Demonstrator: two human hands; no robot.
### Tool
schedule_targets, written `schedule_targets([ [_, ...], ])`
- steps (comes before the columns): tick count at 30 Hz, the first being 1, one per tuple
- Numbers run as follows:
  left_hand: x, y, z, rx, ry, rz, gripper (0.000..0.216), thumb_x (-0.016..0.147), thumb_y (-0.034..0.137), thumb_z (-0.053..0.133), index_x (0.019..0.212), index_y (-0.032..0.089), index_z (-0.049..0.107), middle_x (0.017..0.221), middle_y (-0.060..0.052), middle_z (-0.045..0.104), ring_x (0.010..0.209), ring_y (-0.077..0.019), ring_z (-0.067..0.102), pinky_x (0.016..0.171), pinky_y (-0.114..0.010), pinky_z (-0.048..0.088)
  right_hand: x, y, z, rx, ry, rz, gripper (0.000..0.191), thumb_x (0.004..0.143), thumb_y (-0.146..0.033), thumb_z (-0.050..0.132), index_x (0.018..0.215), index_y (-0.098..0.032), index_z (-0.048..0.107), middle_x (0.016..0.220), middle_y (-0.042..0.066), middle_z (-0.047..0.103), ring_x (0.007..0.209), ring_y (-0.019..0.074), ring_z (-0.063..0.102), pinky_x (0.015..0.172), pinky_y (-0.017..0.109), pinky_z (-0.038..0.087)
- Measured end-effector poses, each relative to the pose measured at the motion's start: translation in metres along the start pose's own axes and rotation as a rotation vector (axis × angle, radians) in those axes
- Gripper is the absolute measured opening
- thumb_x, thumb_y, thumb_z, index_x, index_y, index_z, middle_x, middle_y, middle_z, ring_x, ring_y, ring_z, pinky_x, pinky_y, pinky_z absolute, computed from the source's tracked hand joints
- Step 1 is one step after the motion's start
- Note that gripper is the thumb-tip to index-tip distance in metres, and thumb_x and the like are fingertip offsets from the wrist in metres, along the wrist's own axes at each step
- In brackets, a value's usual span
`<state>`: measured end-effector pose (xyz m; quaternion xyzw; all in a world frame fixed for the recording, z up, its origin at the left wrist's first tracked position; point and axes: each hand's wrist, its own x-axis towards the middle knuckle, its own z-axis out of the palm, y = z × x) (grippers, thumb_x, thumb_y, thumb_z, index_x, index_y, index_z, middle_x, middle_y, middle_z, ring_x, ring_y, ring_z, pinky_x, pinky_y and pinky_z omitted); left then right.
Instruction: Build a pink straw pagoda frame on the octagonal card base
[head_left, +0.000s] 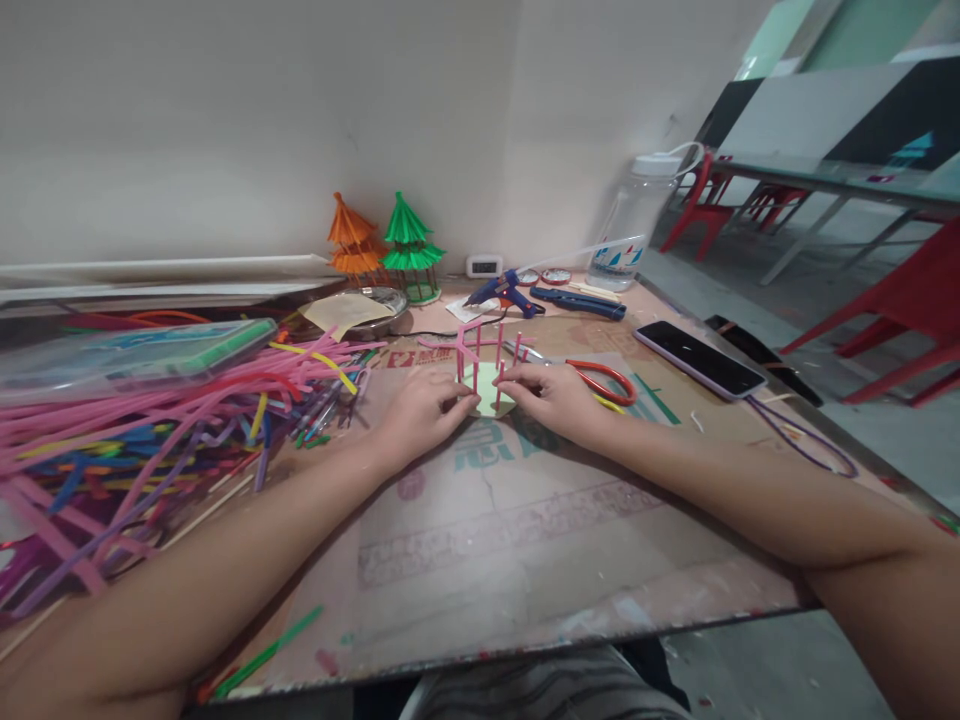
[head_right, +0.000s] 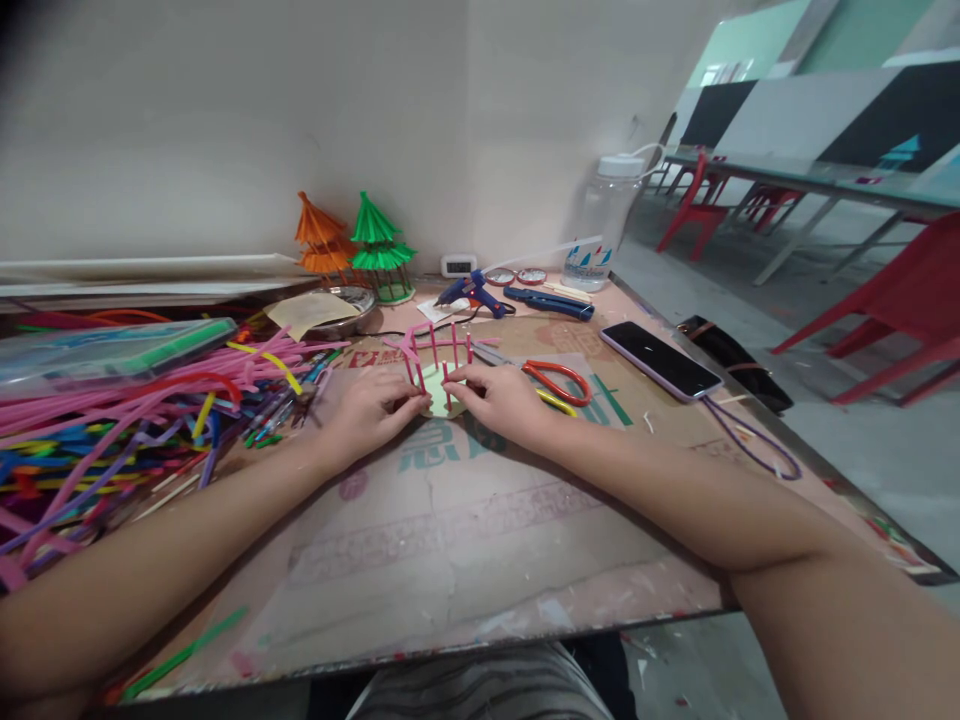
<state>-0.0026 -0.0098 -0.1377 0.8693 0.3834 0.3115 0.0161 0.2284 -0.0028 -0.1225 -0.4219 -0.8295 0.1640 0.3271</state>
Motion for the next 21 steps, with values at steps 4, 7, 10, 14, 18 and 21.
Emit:
schedule_targets([
  [4, 0.000, 0.002, 0.000, -0.010, 0.017, 0.006, 0.021, 0.094, 0.031, 0.059, 0.089, 0.019, 0.075, 0.078, -0.004, 0.074, 0.076, -0.0194, 0.065, 0.080, -0.036, 0.046, -0.002, -0.002, -0.004, 0.022, 0.012, 0.000, 0.026, 0.094, -0.037, 0.058, 0.097, -0.019, 0.076, 0.088, 0.005, 0.078, 0.075, 0.0179, 0.068, 0.069, 0.028, 0.047],
  [7, -0.001, 0.003, -0.004, -0.018, 0.058, -0.015, 0.021, 0.092, 0.029, 0.056, 0.086, 0.018, 0.074, 0.076, -0.005, 0.073, 0.076, -0.0203, 0.065, 0.078, -0.036, 0.046, -0.003, -0.005, -0.013, 0.029, 0.132, -0.033, 0.030, 0.096, -0.039, 0.053, 0.085, -0.018, 0.072, 0.075, 0.003, 0.071, 0.065, 0.0154, 0.061, 0.063, 0.027, 0.043],
  [10, -0.001, 0.002, -0.008, -0.024, 0.103, -0.051, 0.023, 0.090, 0.025, 0.051, 0.078, 0.017, 0.069, 0.078, -0.006, 0.072, 0.077, -0.0208, 0.064, 0.077, -0.036, 0.045, 0.001, -0.003, -0.024, 0.022, 0.291, -0.055, 0.035, 0.097, -0.043, 0.051, 0.077, -0.018, 0.067, 0.067, 0.002, 0.063, 0.062, 0.0142, 0.054, 0.059, 0.026, 0.039],
  [14, 0.001, -0.002, -0.011, -0.035, 0.116, -0.084, 0.018, 0.087, 0.021, 0.049, 0.073, 0.019, 0.060, 0.074, -0.004, 0.067, 0.074, -0.0201, 0.060, 0.075, -0.035, 0.044, 0.017, 0.015, -0.033, 0.041, 0.289, -0.012, 0.026, 0.094, -0.039, 0.054, 0.083, -0.018, 0.065, 0.071, 0.001, 0.062, 0.063, 0.0139, 0.052, 0.060, 0.026, 0.038],
  [18, 0.001, -0.007, -0.004, -0.090, 0.137, -0.194, 0.006, 0.084, 0.024, 0.054, 0.087, 0.019, 0.056, 0.080, -0.004, 0.062, 0.075, -0.0196, 0.057, 0.073, -0.034, 0.045, 0.031, 0.045, -0.035, 0.032, 0.252, 0.096, 0.020, 0.092, -0.035, 0.053, 0.091, -0.017, 0.063, 0.074, 0.002, 0.061, 0.065, 0.0152, 0.052, 0.062, 0.028, 0.039],
  [21, 0.002, -0.011, 0.001, -0.138, 0.164, -0.287, 0.022, 0.083, 0.031, 0.059, 0.100, 0.018, 0.054, 0.088, -0.005, 0.060, 0.083, -0.0209, 0.058, 0.076, -0.034, 0.047, 0.034, 0.060, -0.034, -0.022, 0.197, 0.163, 0.019, 0.090, -0.031, 0.054, 0.092, -0.016, 0.064, 0.076, 0.003, 0.063, 0.067, 0.0161, 0.053, 0.063, 0.028, 0.038],
])
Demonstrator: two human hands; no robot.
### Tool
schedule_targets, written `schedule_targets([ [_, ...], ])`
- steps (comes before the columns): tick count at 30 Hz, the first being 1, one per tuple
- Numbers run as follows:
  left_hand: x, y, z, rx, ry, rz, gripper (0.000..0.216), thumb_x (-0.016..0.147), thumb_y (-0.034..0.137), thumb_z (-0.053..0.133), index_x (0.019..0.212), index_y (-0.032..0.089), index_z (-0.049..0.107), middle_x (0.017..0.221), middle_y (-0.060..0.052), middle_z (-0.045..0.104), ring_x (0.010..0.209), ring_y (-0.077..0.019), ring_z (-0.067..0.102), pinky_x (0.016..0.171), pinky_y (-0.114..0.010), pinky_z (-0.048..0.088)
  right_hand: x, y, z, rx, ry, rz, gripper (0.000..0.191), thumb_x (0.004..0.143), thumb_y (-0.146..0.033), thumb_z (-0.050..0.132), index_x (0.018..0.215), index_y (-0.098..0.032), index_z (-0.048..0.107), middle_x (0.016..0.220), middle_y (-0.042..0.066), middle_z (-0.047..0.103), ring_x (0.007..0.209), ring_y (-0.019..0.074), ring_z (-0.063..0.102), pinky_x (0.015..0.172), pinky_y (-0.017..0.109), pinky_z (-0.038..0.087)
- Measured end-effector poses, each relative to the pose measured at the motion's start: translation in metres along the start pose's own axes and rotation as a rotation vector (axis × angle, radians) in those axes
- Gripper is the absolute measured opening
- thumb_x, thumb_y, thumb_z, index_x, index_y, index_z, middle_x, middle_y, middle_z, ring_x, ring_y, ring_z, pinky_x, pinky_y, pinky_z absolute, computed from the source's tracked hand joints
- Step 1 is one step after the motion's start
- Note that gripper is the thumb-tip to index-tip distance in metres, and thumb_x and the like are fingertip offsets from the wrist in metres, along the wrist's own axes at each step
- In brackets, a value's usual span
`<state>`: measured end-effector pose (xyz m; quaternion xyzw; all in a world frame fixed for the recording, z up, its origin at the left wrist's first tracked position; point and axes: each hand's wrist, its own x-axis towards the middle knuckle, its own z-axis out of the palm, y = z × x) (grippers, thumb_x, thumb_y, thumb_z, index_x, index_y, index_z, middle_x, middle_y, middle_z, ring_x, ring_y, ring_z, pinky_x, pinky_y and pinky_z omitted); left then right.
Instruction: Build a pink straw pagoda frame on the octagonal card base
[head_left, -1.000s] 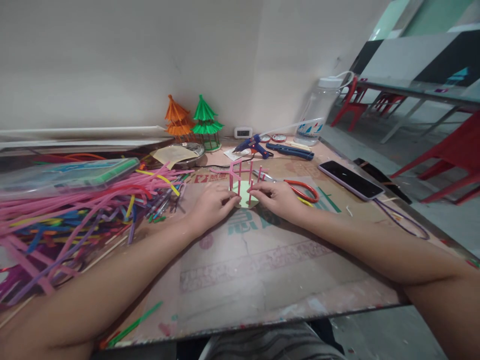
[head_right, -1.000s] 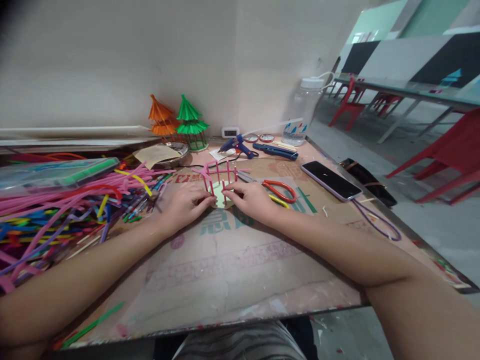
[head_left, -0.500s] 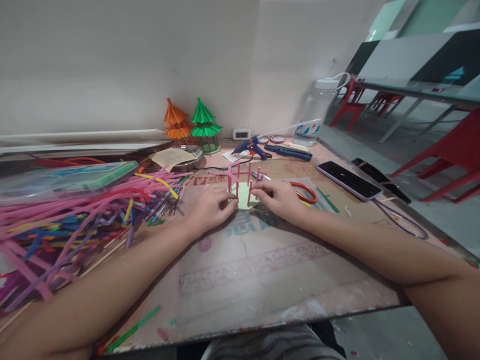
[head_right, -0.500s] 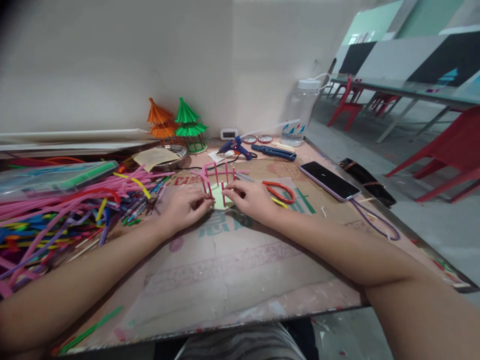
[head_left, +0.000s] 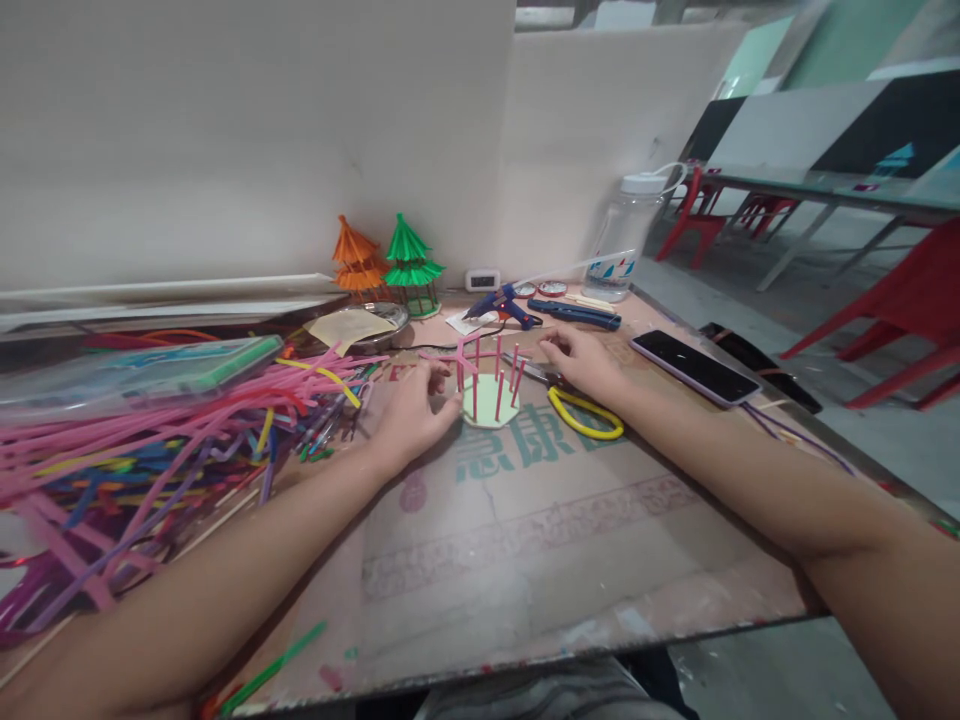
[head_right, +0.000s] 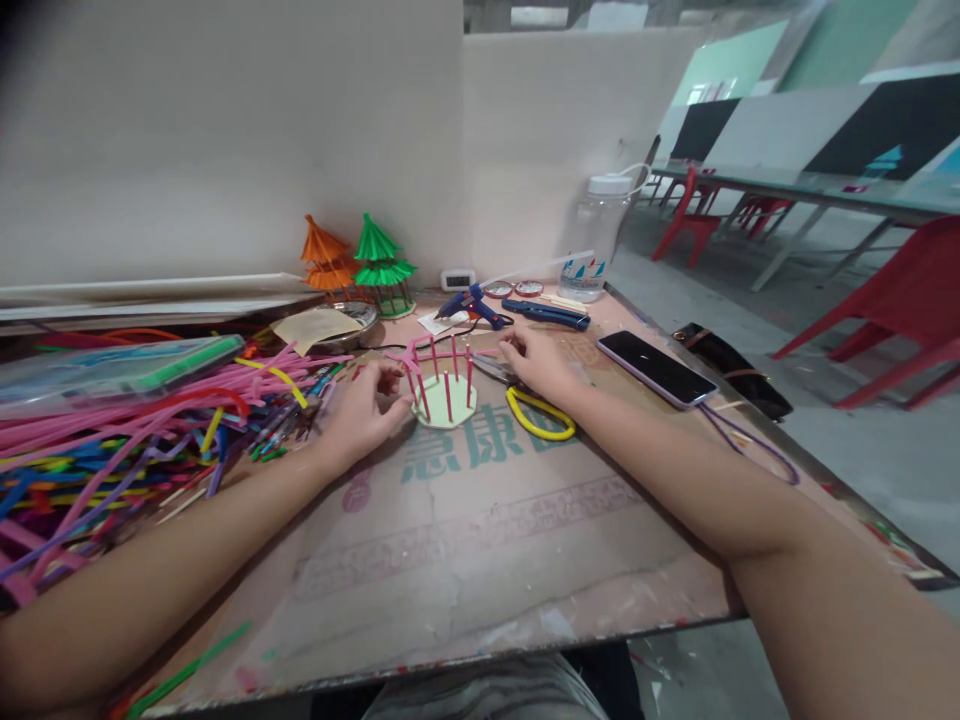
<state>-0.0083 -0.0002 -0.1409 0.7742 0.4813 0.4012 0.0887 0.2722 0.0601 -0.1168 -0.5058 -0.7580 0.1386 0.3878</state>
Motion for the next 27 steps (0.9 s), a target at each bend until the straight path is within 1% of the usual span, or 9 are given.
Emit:
schedule_targets([
  [3, 0.002, -0.004, 0.002, -0.010, -0.064, -0.023, 0.025, 0.086, 0.035, 0.059, 0.104, 0.018, 0.058, 0.092, -0.006, 0.061, 0.086, -0.0217, 0.058, 0.078, -0.034, 0.047, -0.002, -0.001, 0.001, -0.015, -0.019, -0.002, 0.018, 0.089, -0.030, 0.054, 0.088, -0.016, 0.065, 0.076, 0.003, 0.064, 0.067, 0.0161, 0.054, 0.064, 0.028, 0.039],
  [6, 0.004, -0.006, 0.002, 0.003, -0.151, 0.031, 0.016, 0.090, 0.034, 0.056, 0.090, 0.019, 0.062, 0.087, -0.005, 0.063, 0.085, -0.0215, 0.059, 0.080, -0.035, 0.046, -0.008, -0.014, -0.002, 0.038, 0.043, -0.048, 0.020, 0.091, -0.032, 0.053, 0.083, -0.017, 0.063, 0.073, 0.002, 0.063, 0.066, 0.0152, 0.053, 0.062, 0.027, 0.039],
  [9, 0.006, -0.008, 0.001, 0.006, -0.187, 0.068, 0.017, 0.091, 0.032, 0.056, 0.081, 0.019, 0.062, 0.084, -0.005, 0.065, 0.086, -0.0215, 0.059, 0.083, -0.036, 0.045, -0.018, -0.032, -0.004, 0.073, 0.088, -0.108, 0.023, 0.092, -0.035, 0.053, 0.079, -0.018, 0.062, 0.071, 0.002, 0.062, 0.065, 0.0152, 0.053, 0.062, 0.027, 0.040],
  [11, 0.006, -0.009, 0.001, 0.007, -0.179, 0.055, 0.017, 0.091, 0.031, 0.057, 0.081, 0.019, 0.063, 0.085, -0.005, 0.066, 0.085, -0.0215, 0.060, 0.082, -0.036, 0.045, -0.026, -0.043, -0.004, 0.106, 0.086, -0.168, 0.022, 0.094, -0.036, 0.054, 0.086, -0.018, 0.066, 0.076, 0.003, 0.065, 0.070, 0.0160, 0.056, 0.064, 0.027, 0.042],
  [13, 0.006, -0.011, 0.001, 0.013, -0.171, 0.036, 0.018, 0.091, 0.030, 0.056, 0.080, 0.019, 0.063, 0.084, -0.005, 0.066, 0.084, -0.0215, 0.060, 0.080, -0.036, 0.045, -0.034, -0.050, 0.000, 0.132, 0.042, -0.245, 0.024, 0.095, -0.035, 0.054, 0.107, -0.020, 0.068, 0.080, 0.002, 0.066, 0.071, 0.0159, 0.057, 0.067, 0.028, 0.044],
  [15, 0.006, -0.011, 0.002, 0.018, -0.168, 0.024, 0.018, 0.091, 0.030, 0.056, 0.080, 0.018, 0.063, 0.084, -0.005, 0.066, 0.082, -0.0215, 0.060, 0.079, -0.036, 0.045, -0.040, -0.053, 0.005, 0.127, -0.027, -0.316, 0.037, 0.097, -0.031, 0.052, 0.131, -0.022, 0.059, 0.077, 0.000, 0.064, 0.067, 0.0146, 0.055, 0.066, 0.027, 0.044],
  [17, 0.006, -0.011, 0.002, 0.022, -0.165, 0.016, 0.018, 0.092, 0.031, 0.056, 0.081, 0.018, 0.063, 0.084, -0.005, 0.067, 0.082, -0.0214, 0.060, 0.079, -0.036, 0.045, -0.045, -0.051, 0.010, 0.106, -0.086, -0.363, 0.047, 0.097, -0.026, 0.050, 0.144, -0.023, 0.049, 0.073, -0.002, 0.060, 0.063, 0.0134, 0.052, 0.064, 0.026, 0.043],
  [22, 0.004, -0.010, 0.002, 0.031, -0.163, 0.014, 0.019, 0.091, 0.031, 0.056, 0.079, 0.018, 0.061, 0.082, -0.005, 0.066, 0.081, -0.0217, 0.060, 0.077, -0.036, 0.045, -0.048, -0.045, 0.018, 0.071, -0.115, -0.381, 0.054, 0.095, -0.022, 0.051, 0.148, -0.022, 0.043, 0.074, -0.002, 0.059, 0.062, 0.0132, 0.052, 0.063, 0.025, 0.042],
  [27, 0.004, -0.009, 0.002, 0.029, -0.170, 0.040, 0.018, 0.092, 0.032, 0.056, 0.081, 0.018, 0.062, 0.082, -0.005, 0.065, 0.080, -0.0217, 0.060, 0.077, -0.036, 0.044, -0.047, -0.045, 0.019, 0.053, -0.133, -0.328, 0.043, 0.096, -0.028, 0.052, 0.138, -0.018, 0.055, 0.076, 0.001, 0.065, 0.064, 0.0144, 0.056, 0.065, 0.026, 0.044],
])
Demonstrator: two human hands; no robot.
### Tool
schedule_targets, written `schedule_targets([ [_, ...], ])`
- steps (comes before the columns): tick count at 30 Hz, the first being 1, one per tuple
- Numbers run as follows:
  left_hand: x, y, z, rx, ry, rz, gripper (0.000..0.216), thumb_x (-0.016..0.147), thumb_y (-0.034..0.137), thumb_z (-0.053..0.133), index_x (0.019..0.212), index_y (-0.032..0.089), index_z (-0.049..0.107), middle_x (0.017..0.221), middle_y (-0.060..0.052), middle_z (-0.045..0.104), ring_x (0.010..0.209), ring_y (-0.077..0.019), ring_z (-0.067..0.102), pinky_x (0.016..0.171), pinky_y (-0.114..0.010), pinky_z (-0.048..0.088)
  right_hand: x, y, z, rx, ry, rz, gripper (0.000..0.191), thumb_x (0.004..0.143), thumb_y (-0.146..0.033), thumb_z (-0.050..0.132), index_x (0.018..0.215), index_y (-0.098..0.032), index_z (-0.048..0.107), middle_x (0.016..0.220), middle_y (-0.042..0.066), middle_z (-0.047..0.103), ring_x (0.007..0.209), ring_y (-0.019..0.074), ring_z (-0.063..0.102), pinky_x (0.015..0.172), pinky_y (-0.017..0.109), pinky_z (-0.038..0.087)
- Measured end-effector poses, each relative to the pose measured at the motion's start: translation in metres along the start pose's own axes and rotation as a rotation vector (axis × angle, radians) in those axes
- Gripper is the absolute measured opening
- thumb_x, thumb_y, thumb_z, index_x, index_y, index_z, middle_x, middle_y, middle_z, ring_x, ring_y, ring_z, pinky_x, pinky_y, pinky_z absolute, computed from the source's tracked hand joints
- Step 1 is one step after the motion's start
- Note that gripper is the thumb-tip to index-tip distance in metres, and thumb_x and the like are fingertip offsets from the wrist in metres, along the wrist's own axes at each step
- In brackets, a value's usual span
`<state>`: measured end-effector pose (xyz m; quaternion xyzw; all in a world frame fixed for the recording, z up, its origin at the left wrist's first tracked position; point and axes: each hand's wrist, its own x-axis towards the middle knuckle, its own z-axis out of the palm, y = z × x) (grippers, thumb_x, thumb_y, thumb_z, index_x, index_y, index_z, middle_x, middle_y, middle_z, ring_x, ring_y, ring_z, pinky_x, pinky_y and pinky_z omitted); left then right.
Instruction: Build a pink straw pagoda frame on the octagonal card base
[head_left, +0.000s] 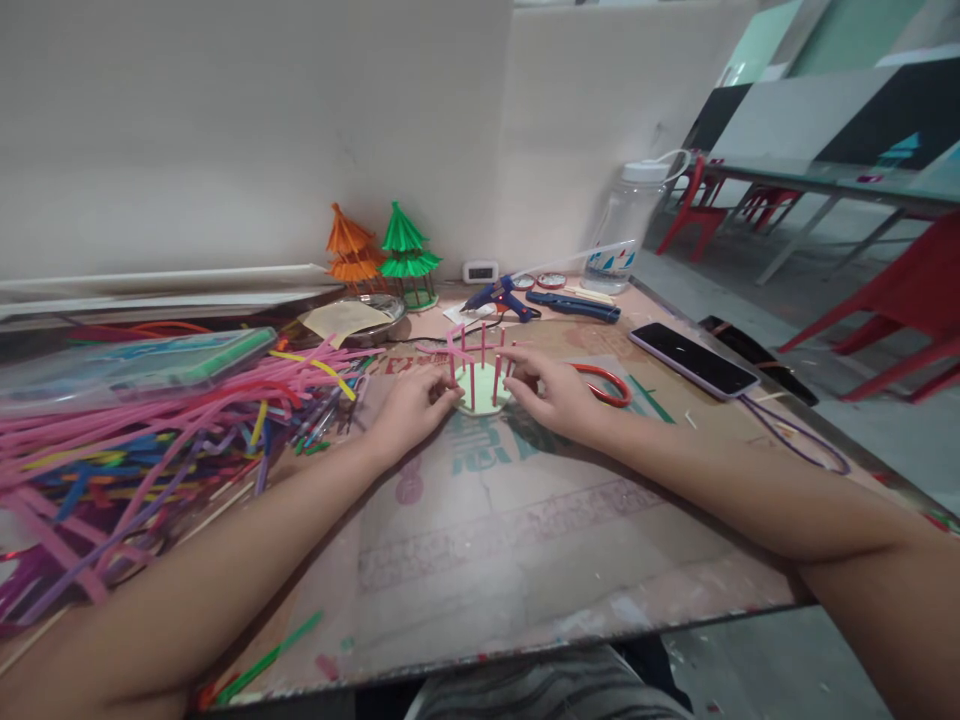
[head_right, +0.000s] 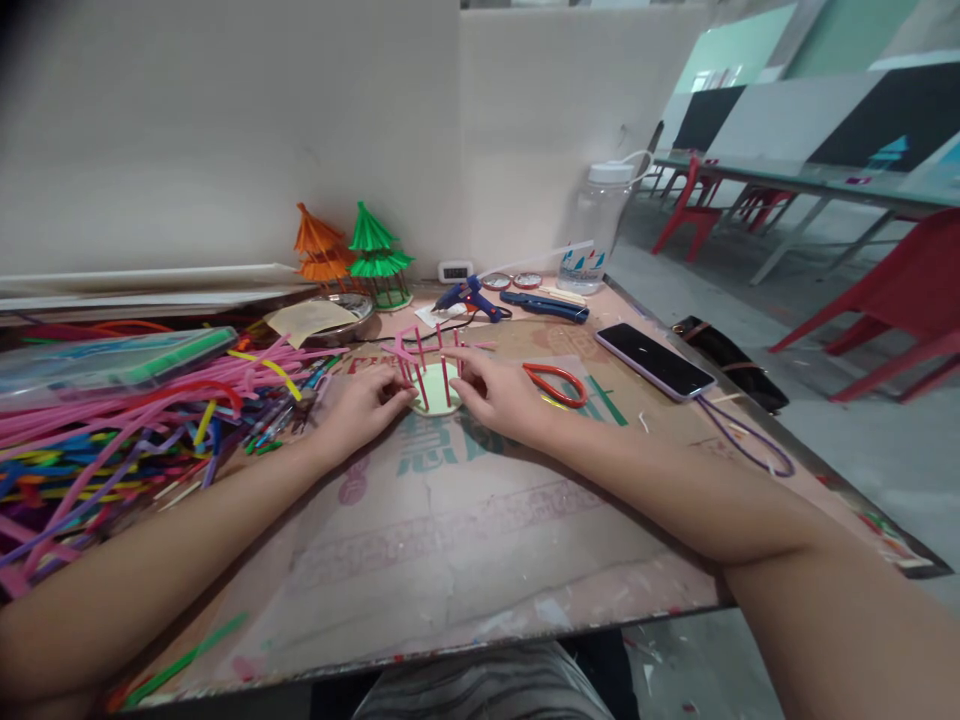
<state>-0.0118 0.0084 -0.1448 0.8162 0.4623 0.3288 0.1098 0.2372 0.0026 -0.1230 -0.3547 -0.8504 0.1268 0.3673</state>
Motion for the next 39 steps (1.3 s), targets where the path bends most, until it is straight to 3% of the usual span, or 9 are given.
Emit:
schedule_targets([
  [6, 0.000, 0.000, 0.000, 0.021, -0.002, -0.004, 0.017, 0.091, 0.032, 0.055, 0.082, 0.019, 0.062, 0.083, -0.005, 0.066, 0.081, -0.0216, 0.060, 0.077, -0.036, 0.046, 0.003, 0.002, 0.001, -0.075, -0.079, 0.126, 0.027, 0.095, -0.033, 0.057, 0.109, -0.019, 0.076, 0.087, 0.007, 0.077, 0.073, 0.0187, 0.067, 0.068, 0.028, 0.044],
  [16, 0.000, 0.000, 0.000, 0.011, -0.003, -0.007, 0.014, 0.089, 0.029, 0.056, 0.081, 0.019, 0.062, 0.081, -0.004, 0.066, 0.079, -0.0210, 0.060, 0.074, -0.035, 0.046, 0.024, 0.002, -0.027, 0.032, -0.252, 0.227, 0.016, 0.090, -0.028, 0.063, 0.079, -0.019, 0.071, 0.074, 0.001, 0.071, 0.069, 0.0153, 0.061, 0.065, 0.027, 0.042],
  [21, 0.000, 0.001, 0.000, -0.001, 0.000, 0.000, 0.013, 0.089, 0.027, 0.055, 0.080, 0.019, 0.061, 0.082, -0.005, 0.066, 0.080, -0.0208, 0.060, 0.075, -0.034, 0.046, 0.045, 0.023, -0.069, 0.096, -0.007, 0.313, 0.025, 0.089, -0.040, 0.068, 0.075, -0.019, 0.068, 0.080, 0.004, 0.072, 0.076, 0.0185, 0.064, 0.068, 0.030, 0.046],
  [24, 0.000, 0.001, 0.000, 0.000, -0.003, -0.004, 0.015, 0.089, 0.029, 0.055, 0.080, 0.019, 0.061, 0.082, -0.005, 0.065, 0.079, -0.0208, 0.060, 0.073, -0.034, 0.045, 0.054, 0.042, -0.098, 0.387, 0.190, 0.415, 0.036, 0.098, -0.045, 0.055, 0.075, -0.018, 0.063, 0.086, 0.007, 0.074, 0.081, 0.0163, 0.068, 0.072, 0.032, 0.048],
  [26, 0.000, 0.001, 0.000, 0.003, -0.005, -0.009, 0.016, 0.089, 0.029, 0.055, 0.080, 0.019, 0.061, 0.081, -0.005, 0.065, 0.078, -0.0210, 0.060, 0.073, -0.034, 0.045, 0.057, 0.056, -0.119, 0.611, 0.287, 0.477, 0.044, 0.105, -0.039, 0.039, 0.069, -0.018, 0.054, 0.063, 0.001, 0.064, 0.067, 0.0091, 0.066, 0.072, 0.032, 0.046],
  [28, 0.000, 0.001, 0.000, 0.006, -0.004, -0.013, 0.015, 0.090, 0.029, 0.055, 0.080, 0.019, 0.062, 0.081, -0.005, 0.066, 0.079, -0.0211, 0.060, 0.073, -0.035, 0.046, 0.057, 0.069, -0.139, 0.653, 0.352, 0.509, 0.043, 0.106, -0.034, 0.031, 0.067, -0.022, 0.045, 0.043, -0.009, 0.037, 0.044, 0.0017, 0.049, 0.067, 0.031, 0.044],
  [30, 0.000, 0.001, 0.000, 0.008, -0.003, -0.015, 0.015, 0.090, 0.029, 0.056, 0.081, 0.019, 0.062, 0.081, -0.004, 0.066, 0.079, -0.0210, 0.061, 0.074, -0.035, 0.046, 0.055, 0.080, -0.152, 0.595, 0.430, 0.510, 0.042, 0.105, -0.037, 0.031, 0.068, -0.024, 0.043, 0.041, -0.011, 0.030, 0.038, 0.0006, 0.039, 0.063, 0.031, 0.043],
  [33, 0.000, 0.001, 0.000, 0.010, 0.002, -0.014, 0.015, 0.089, 0.030, 0.056, 0.080, 0.020, 0.062, 0.082, -0.004, 0.067, 0.080, -0.0214, 0.061, 0.075, -0.035, 0.046, 0.050, 0.087, -0.154, 0.400, 0.505, 0.520, 0.033, 0.101, -0.033, 0.048, 0.071, -0.021, 0.053, 0.049, -0.006, 0.048, 0.043, 0.0029, 0.044, 0.061, 0.030, 0.044],
  [39, 0.000, 0.002, -0.001, 0.001, 0.002, -0.007, 0.016, 0.089, 0.030, 0.056, 0.077, 0.020, 0.060, 0.079, -0.004, 0.066, 0.077, -0.0210, 0.061, 0.074, -0.035, 0.047, 0.046, 0.072, -0.115, -0.020, 0.183, 0.493, 0.019, 0.081, -0.026, 0.075, 0.071, -0.017, 0.061, 0.066, 0.003, 0.067, 0.060, 0.0141, 0.059, 0.061, 0.029, 0.043],
])
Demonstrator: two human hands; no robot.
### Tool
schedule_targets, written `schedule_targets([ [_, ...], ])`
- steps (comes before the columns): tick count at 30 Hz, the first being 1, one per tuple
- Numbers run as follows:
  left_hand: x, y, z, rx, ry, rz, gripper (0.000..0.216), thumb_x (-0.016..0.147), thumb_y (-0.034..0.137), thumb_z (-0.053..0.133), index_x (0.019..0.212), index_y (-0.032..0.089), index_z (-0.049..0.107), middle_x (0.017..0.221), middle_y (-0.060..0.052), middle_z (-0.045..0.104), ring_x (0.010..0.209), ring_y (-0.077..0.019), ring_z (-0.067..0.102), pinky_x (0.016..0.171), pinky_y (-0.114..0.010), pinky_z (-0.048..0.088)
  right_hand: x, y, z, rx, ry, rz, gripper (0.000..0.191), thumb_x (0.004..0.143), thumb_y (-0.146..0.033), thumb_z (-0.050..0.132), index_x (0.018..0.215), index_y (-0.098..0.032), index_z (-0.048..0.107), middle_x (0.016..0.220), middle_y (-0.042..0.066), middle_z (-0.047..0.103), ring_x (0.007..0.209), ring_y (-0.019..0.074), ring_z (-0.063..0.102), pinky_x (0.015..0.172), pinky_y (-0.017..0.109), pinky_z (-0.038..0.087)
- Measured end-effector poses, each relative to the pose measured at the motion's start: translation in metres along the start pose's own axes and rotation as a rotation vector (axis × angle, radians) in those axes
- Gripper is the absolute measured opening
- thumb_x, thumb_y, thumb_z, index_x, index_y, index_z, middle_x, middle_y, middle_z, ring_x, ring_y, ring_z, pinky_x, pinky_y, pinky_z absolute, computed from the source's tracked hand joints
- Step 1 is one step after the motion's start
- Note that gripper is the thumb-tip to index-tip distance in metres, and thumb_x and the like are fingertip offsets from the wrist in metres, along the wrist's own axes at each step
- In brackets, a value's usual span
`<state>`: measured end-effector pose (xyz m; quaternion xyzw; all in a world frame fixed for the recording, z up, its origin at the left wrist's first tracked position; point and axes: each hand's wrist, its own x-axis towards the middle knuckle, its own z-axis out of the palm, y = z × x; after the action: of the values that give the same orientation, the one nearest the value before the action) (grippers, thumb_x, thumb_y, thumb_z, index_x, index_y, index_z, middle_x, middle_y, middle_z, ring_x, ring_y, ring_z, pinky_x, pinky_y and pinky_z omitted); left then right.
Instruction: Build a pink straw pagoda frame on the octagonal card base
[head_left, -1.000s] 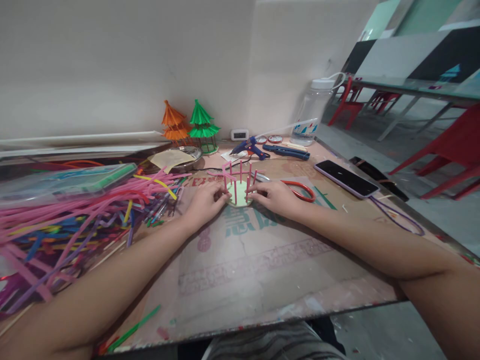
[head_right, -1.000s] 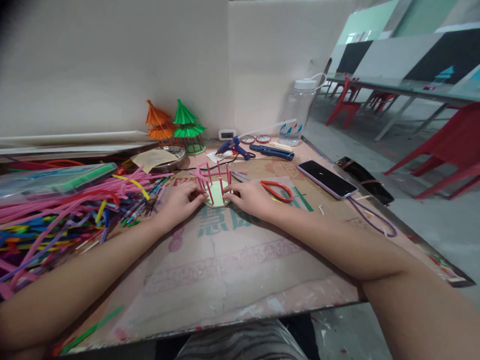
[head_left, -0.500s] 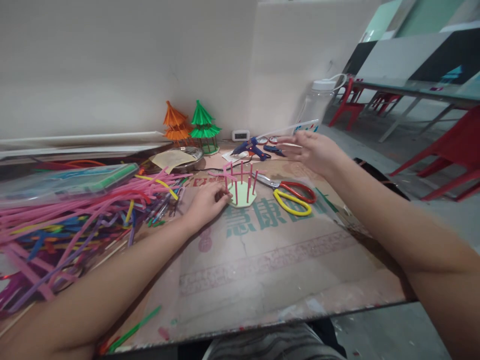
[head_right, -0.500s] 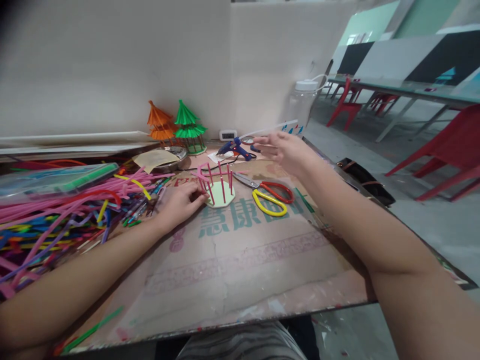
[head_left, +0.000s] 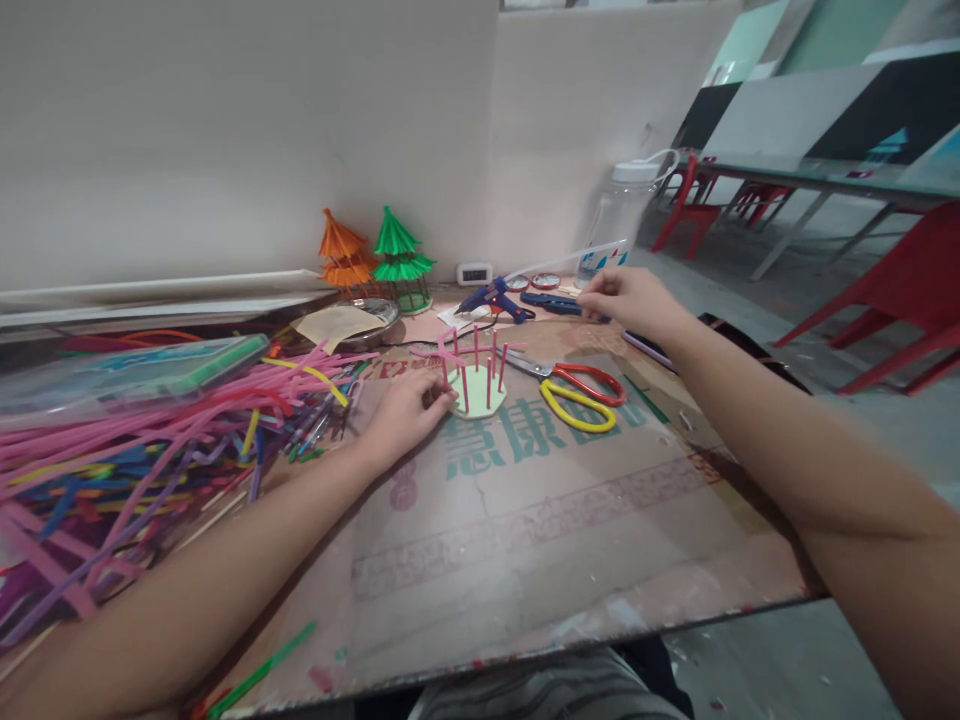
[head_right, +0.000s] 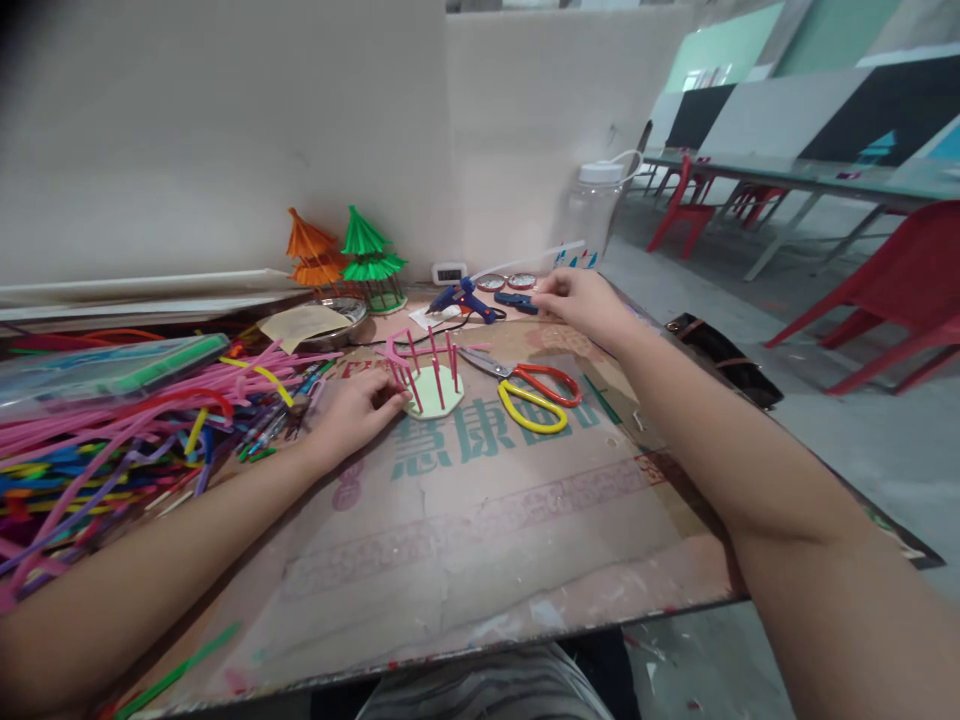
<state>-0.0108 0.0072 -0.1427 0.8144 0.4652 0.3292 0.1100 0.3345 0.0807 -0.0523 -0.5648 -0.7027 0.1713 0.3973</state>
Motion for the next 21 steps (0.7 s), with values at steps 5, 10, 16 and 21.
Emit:
schedule_targets([
  [5, 0.001, 0.000, -0.003, -0.009, -0.019, -0.007, 0.016, 0.089, 0.029, 0.054, 0.077, 0.020, 0.059, 0.080, -0.005, 0.066, 0.077, -0.0207, 0.060, 0.072, -0.034, 0.047, -0.012, -0.017, 0.010, -0.199, -0.154, -0.178, 0.025, 0.086, -0.036, 0.063, 0.068, -0.019, 0.063, 0.064, 0.002, 0.066, 0.061, 0.0152, 0.056, 0.059, 0.029, 0.037],
  [10, 0.001, -0.004, -0.005, 0.047, 0.012, -0.052, 0.014, 0.090, 0.027, 0.052, 0.082, 0.019, 0.061, 0.084, -0.006, 0.066, 0.081, -0.0222, 0.060, 0.075, -0.035, 0.046, -0.014, -0.017, 0.011, -0.364, -0.219, -0.138, 0.012, 0.081, -0.020, 0.063, 0.071, -0.019, 0.070, 0.063, 0.001, 0.066, 0.058, 0.0143, 0.052, 0.058, 0.029, 0.033],
  [16, 0.002, -0.005, -0.006, 0.068, 0.011, -0.073, 0.015, 0.090, 0.028, 0.051, 0.087, 0.019, 0.063, 0.087, -0.005, 0.066, 0.085, -0.0221, 0.060, 0.076, -0.034, 0.046, -0.007, 0.008, 0.013, -0.440, -0.066, -0.110, 0.018, 0.085, -0.026, 0.061, 0.068, -0.019, 0.061, 0.062, 0.002, 0.059, 0.057, 0.0148, 0.048, 0.056, 0.029, 0.029],
  [21, 0.002, -0.004, -0.006, 0.060, 0.013, -0.071, 0.014, 0.089, 0.028, 0.052, 0.086, 0.019, 0.063, 0.085, -0.006, 0.067, 0.082, -0.0223, 0.059, 0.075, -0.035, 0.046, -0.002, 0.027, 0.012, -0.410, -0.071, -0.050, 0.035, 0.092, -0.041, 0.056, 0.067, -0.019, 0.066, 0.051, 0.002, 0.054, 0.052, 0.0159, 0.047, 0.056, 0.030, 0.030],
])
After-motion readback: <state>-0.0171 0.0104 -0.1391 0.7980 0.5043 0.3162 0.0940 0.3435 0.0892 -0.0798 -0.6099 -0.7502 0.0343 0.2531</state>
